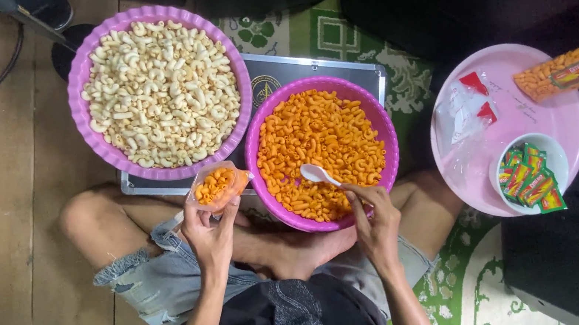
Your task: A person sitting on the floor uses a spoon to transfer orange snacks from a large bowl into small plastic bags.
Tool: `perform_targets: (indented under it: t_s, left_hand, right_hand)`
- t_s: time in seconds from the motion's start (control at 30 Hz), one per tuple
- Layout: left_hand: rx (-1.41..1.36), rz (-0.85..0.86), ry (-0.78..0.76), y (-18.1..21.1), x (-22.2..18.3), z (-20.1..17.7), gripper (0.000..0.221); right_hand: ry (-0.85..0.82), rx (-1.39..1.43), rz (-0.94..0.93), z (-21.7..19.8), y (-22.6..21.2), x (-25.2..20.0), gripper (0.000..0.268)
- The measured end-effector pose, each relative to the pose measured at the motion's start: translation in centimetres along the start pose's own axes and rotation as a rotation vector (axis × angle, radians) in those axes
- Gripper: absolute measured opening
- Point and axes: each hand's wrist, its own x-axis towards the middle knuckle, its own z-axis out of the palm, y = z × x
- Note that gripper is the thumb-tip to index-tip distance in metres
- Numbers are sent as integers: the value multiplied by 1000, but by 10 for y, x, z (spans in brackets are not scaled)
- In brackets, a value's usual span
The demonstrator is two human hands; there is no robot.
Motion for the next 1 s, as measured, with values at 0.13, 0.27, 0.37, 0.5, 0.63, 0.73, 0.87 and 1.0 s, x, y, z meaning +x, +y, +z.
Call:
perform_targets:
  t_s: [0.13, 0.27, 0.37, 0.5, 0.63, 0.73, 0.87, 1.0]
  left_hand:
    - [-109, -58, -54, 1, -2, 8, 34]
    - [-71, -9, -60, 1, -1, 14, 38]
    - [-69, -20, -85, 0, -3, 14, 40]
    - [-40, -58, -58, -4, -5, 8, 32]
    - [-55, -42, -84, -2, -3, 10, 36]
    - [-25, -84, 24, -8, -2, 14, 65]
    - [-25, -105, 69, -12, -2, 15, 60]
    - [-32, -122, 107, -3, -1, 10, 51]
  right_hand:
    - [-14, 37, 108, -24, 1, 1, 19]
    - [-86, 50, 17, -32, -14, -11, 20]
    - [-174, -17, -122, -15, -12, -27, 21]
    - [-169, -85, -200, 13, 6, -36, 26]
    - [13, -5, 53, 11, 8, -27, 17]
    - [155, 125, 48, 7, 23, -22, 13]
    - [187, 197, 81, 12, 15, -17, 7]
    - [149, 268, -17, 42, -10, -22, 2]
